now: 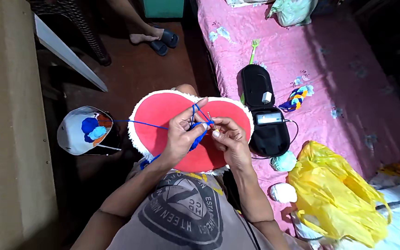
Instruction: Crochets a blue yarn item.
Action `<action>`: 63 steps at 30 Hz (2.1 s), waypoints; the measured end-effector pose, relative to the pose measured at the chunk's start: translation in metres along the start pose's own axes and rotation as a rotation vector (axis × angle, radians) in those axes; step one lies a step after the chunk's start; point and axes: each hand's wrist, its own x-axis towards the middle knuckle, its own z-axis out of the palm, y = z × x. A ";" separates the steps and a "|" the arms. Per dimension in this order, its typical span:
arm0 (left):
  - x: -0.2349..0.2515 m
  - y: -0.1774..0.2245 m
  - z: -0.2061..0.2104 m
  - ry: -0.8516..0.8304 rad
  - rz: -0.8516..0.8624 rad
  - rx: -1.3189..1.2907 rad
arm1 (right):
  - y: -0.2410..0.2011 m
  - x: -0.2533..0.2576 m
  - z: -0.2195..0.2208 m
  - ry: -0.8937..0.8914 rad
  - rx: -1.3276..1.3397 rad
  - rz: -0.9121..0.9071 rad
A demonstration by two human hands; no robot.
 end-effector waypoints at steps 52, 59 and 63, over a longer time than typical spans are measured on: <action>0.004 0.014 -0.010 -0.159 0.052 0.205 | 0.008 -0.006 -0.023 -0.111 -0.121 -0.118; -0.004 -0.019 -0.002 -0.169 0.475 0.656 | 0.007 -0.003 -0.005 0.098 -0.872 -0.387; 0.003 -0.006 -0.016 -0.219 0.245 0.390 | 0.003 0.001 -0.007 0.084 -0.474 -0.242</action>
